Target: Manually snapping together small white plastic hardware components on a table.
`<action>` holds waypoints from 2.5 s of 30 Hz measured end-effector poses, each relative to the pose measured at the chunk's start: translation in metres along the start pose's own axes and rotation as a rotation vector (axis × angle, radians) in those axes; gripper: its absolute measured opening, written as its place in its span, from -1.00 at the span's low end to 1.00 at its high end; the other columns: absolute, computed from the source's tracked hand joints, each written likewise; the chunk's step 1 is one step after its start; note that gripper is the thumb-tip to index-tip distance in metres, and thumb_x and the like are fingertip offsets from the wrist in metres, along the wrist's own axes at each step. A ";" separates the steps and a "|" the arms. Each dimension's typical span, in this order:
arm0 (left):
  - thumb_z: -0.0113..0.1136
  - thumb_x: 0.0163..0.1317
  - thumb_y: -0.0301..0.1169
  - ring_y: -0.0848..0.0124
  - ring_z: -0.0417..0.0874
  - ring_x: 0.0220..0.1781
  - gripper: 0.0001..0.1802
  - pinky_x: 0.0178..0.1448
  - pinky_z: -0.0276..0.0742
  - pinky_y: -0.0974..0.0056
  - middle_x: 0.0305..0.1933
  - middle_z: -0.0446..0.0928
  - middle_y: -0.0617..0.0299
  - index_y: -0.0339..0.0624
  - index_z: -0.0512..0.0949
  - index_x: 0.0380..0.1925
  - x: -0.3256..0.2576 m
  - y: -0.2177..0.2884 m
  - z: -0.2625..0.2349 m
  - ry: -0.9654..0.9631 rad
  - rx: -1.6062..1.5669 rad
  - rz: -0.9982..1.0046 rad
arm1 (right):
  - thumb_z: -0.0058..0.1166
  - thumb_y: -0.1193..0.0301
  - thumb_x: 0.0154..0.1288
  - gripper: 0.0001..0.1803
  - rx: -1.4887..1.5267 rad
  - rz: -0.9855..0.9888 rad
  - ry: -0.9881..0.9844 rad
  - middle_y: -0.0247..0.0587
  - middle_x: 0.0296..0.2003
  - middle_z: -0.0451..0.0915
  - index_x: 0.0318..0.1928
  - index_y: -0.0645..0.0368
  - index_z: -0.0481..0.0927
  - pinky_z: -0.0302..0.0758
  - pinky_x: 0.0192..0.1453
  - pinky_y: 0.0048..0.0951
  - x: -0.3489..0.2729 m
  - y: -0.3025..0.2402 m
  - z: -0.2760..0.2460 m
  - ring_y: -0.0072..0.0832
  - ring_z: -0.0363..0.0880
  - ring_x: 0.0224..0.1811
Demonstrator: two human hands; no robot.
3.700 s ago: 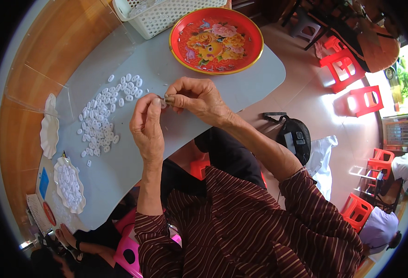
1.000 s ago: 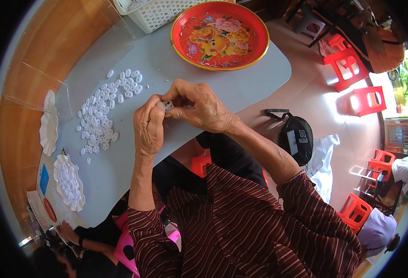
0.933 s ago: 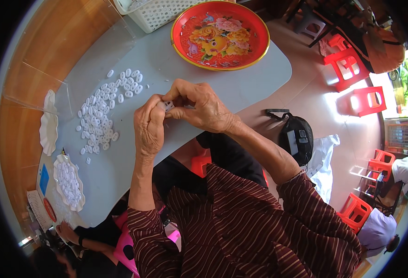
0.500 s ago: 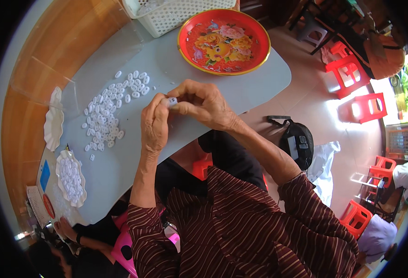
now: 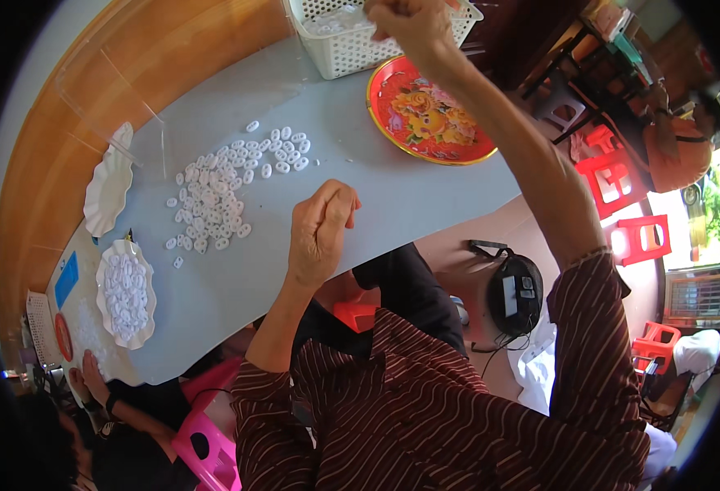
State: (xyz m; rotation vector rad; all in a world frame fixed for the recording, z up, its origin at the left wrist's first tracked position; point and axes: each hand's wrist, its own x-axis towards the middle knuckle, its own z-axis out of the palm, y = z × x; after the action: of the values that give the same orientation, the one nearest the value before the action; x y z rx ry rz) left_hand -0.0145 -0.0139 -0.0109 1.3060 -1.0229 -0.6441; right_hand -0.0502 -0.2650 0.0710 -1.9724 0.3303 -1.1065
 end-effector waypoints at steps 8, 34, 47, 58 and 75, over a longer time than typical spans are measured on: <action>-0.13 0.36 -0.38 0.64 0.24 -0.58 -0.71 -0.49 0.16 0.46 -0.64 0.31 0.35 -0.32 0.42 -0.50 -0.036 -0.009 -0.015 0.120 -0.026 -0.006 | 0.09 0.38 0.16 -0.81 -0.189 0.191 -0.097 -0.28 -0.52 0.64 -0.31 0.23 0.66 0.54 -0.34 -0.54 0.010 0.004 0.041 -0.65 0.59 -0.47; -0.08 0.37 -0.38 0.60 0.23 -0.57 -0.73 -0.51 0.20 0.44 -0.61 0.30 0.33 -0.32 0.39 -0.49 -0.051 -0.011 -0.020 0.166 0.006 -0.032 | 0.16 0.52 0.05 -0.87 0.000 -0.253 -0.738 -0.25 -0.39 0.61 -0.32 0.20 0.61 0.53 -0.33 -0.39 -0.094 -0.012 0.142 -0.38 0.59 -0.42; -0.07 0.35 -0.40 0.57 0.30 -0.50 -0.78 -0.38 0.29 0.44 -0.55 0.34 0.31 -0.33 0.41 -0.41 -0.051 -0.008 -0.024 0.233 -0.035 -0.019 | 0.15 0.52 0.07 -0.87 -0.189 -0.324 -0.777 -0.14 -0.36 0.60 -0.32 0.24 0.63 0.53 -0.23 -0.30 -0.100 -0.012 0.148 -0.24 0.60 -0.32; 0.00 0.30 -0.38 0.46 0.48 -0.27 -0.78 -0.11 0.40 0.36 -0.38 0.52 0.18 -0.28 0.38 -0.14 -0.039 -0.011 -0.052 0.483 -0.202 -0.160 | 0.11 0.47 0.23 -0.87 0.423 0.462 -0.586 -0.31 -0.50 0.58 -0.28 0.28 0.63 0.48 -0.38 -0.54 -0.120 -0.027 0.119 -0.68 0.47 -0.47; -0.07 0.30 -0.45 0.42 0.41 -0.19 -0.80 0.02 0.33 0.33 -0.26 0.48 0.15 -0.30 0.38 -0.11 -0.059 -0.016 -0.050 0.591 -0.184 -0.059 | 0.08 0.51 0.08 -0.90 -0.230 -0.277 -0.543 -0.08 -0.44 0.58 -0.36 0.26 0.59 0.50 -0.27 -0.22 -0.101 -0.018 0.158 -0.14 0.57 -0.38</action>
State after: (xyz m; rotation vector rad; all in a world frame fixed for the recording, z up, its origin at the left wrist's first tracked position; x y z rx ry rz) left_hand 0.0061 0.0575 -0.0387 1.2579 -0.4334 -0.3482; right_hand 0.0153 -0.1112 -0.0166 -2.4840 -0.1158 -0.6696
